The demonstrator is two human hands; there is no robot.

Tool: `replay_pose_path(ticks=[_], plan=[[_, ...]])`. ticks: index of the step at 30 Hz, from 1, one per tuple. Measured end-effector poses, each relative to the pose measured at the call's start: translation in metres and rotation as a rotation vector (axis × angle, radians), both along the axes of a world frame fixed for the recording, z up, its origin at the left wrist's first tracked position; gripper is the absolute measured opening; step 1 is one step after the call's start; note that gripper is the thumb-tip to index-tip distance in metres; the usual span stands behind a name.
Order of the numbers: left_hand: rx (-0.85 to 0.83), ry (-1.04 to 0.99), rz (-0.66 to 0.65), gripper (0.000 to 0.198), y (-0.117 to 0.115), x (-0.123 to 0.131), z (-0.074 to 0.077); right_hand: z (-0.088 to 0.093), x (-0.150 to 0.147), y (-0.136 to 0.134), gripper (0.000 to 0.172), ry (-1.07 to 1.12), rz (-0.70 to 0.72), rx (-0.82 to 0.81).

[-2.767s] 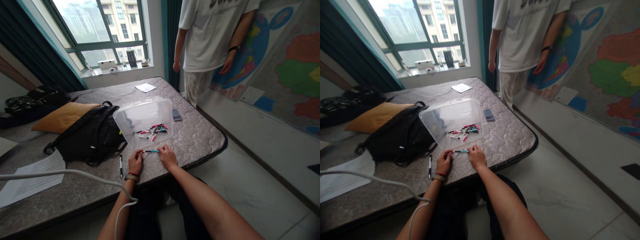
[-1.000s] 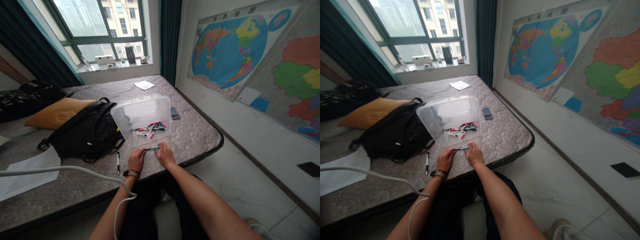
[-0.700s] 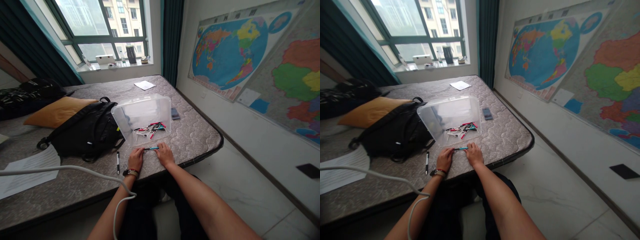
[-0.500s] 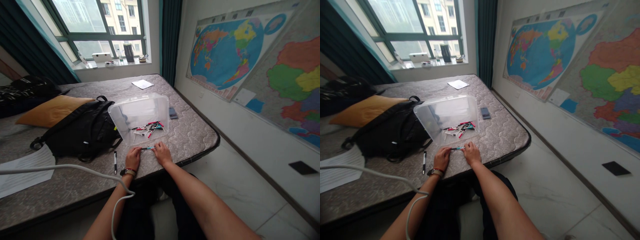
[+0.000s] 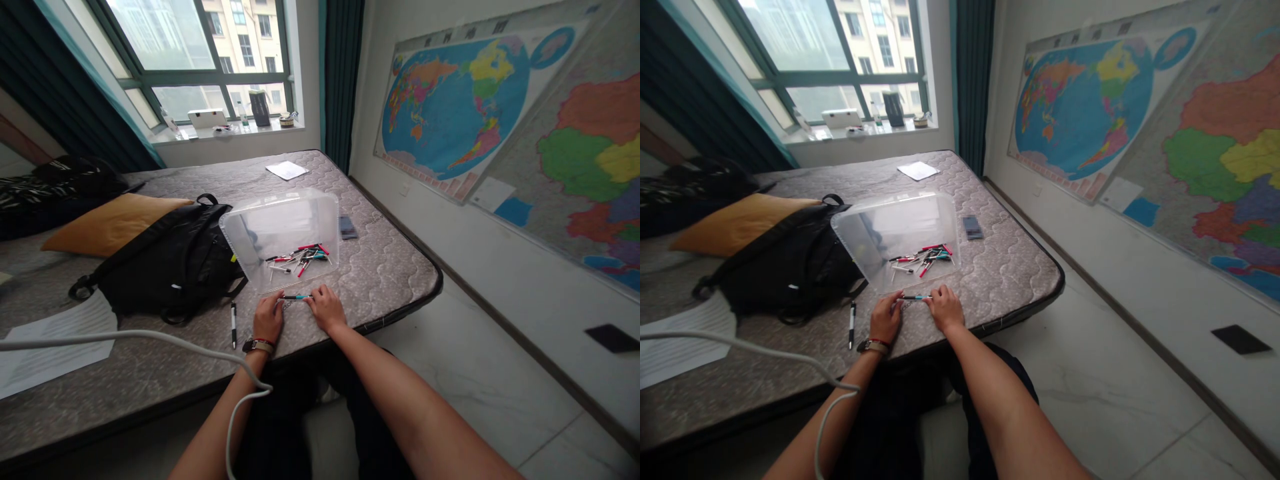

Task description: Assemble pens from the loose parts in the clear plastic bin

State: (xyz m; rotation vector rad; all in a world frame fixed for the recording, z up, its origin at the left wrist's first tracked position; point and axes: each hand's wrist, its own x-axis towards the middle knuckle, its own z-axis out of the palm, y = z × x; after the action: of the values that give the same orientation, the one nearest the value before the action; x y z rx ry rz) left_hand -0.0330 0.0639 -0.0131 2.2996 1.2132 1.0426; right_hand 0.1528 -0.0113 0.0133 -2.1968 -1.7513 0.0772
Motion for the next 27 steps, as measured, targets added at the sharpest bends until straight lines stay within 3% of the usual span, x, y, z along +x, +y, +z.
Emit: replay_pose_path(ticks=[13, 27], plan=[[-0.040, 0.029, 0.112, 0.033, 0.0013, -0.0028, -0.0034, -0.0002, 0.0008, 0.0001, 0.041, -0.002, 0.013, 0.013], [-0.077, -0.061, 0.048, 0.027, 0.0017, -0.0033, -0.0030, 0.0012, -0.0002, 0.0000, 0.036, 0.015, -0.020, 0.022]])
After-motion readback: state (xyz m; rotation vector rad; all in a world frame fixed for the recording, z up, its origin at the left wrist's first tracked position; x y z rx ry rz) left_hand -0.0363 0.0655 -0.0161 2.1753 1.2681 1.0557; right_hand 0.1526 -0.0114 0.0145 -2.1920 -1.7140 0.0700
